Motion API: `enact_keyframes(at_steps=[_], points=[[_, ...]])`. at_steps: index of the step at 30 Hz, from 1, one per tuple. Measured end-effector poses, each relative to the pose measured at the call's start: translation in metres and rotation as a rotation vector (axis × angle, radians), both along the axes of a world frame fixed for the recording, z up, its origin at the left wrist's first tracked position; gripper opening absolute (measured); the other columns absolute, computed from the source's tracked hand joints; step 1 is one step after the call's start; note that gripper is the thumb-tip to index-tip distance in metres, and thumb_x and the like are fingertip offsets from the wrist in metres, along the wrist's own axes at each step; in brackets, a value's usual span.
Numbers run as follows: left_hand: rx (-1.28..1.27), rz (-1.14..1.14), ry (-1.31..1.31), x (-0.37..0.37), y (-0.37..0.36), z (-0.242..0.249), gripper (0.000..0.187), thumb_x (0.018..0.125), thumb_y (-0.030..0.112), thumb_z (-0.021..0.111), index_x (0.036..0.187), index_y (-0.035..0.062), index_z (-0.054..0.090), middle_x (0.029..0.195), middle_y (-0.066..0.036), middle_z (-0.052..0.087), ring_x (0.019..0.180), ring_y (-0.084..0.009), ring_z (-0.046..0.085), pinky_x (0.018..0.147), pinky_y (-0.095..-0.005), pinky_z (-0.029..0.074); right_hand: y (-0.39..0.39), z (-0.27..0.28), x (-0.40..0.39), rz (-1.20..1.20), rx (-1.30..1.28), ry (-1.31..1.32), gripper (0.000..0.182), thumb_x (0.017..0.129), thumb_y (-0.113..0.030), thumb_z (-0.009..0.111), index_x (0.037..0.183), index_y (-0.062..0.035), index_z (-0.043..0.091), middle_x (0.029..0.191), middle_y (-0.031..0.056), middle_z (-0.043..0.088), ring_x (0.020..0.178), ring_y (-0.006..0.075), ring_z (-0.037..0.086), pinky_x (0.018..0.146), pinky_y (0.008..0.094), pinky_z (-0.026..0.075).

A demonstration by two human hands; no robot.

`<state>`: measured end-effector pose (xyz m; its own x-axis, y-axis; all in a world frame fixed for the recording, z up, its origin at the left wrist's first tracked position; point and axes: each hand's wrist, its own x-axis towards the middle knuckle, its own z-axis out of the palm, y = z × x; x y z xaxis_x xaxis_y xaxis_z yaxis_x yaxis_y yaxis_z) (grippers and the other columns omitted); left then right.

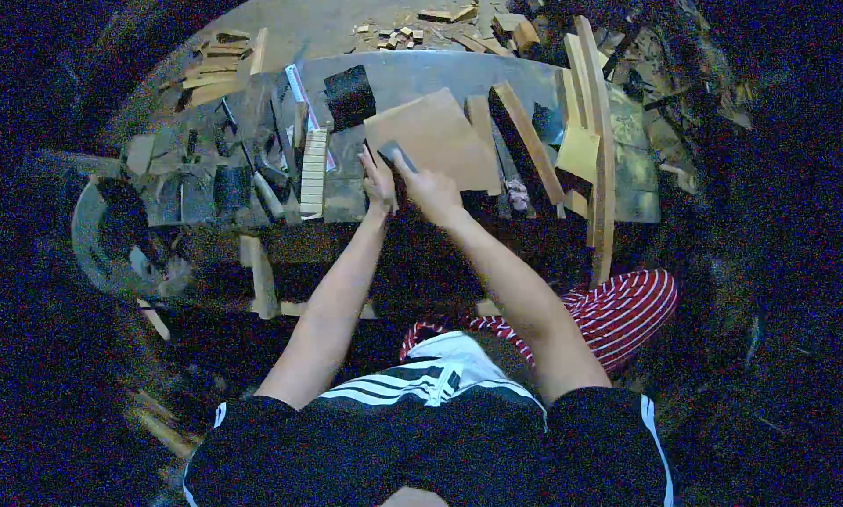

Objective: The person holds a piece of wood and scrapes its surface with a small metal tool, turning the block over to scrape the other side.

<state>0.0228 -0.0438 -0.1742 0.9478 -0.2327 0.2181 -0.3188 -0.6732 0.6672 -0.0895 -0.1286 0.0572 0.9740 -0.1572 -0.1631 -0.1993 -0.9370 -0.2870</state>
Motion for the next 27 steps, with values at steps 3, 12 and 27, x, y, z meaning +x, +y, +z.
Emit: enact_keyframes(at_steps=[3,12,27], points=[[-0.530,-0.024,-0.084,-0.016,-0.007,0.022,0.058,0.098,0.041,0.017,0.138,-0.0011,0.020,0.143,-0.011,0.027,0.129,-0.0218,0.029,0.108,-0.0320,0.019,-0.003,0.007,-0.026,-0.002,-0.020,0.069,0.063,0.081,-0.013,0.046,0.139,-0.0258,0.025,0.071,0.0202,0.063,0.060,0.0350,0.063,0.054,0.0488,0.050],[-0.892,0.028,0.432,-0.009,-0.016,0.045,0.063,0.097,0.044,0.022,0.140,-0.0011,0.016,0.146,-0.013,0.018,0.134,-0.0203,0.021,0.110,-0.0300,0.012,-0.022,-0.035,0.057,-0.004,-0.017,-0.099,0.062,0.082,-0.011,0.045,0.138,-0.0276,0.027,0.074,0.0201,0.063,0.061,0.0355,0.063,0.052,0.0489,0.050],[-1.023,-0.042,0.578,-0.014,-0.002,0.088,0.068,0.094,0.039,0.041,0.140,-0.0027,0.014,0.134,-0.016,0.038,0.121,-0.0221,0.038,0.100,-0.0319,0.031,-0.016,0.014,-0.030,-0.030,-0.036,0.107,0.070,0.077,-0.003,0.043,0.141,-0.0242,0.022,0.066,0.0180,0.058,0.061,0.0383,0.060,0.057,0.0496,0.049]])
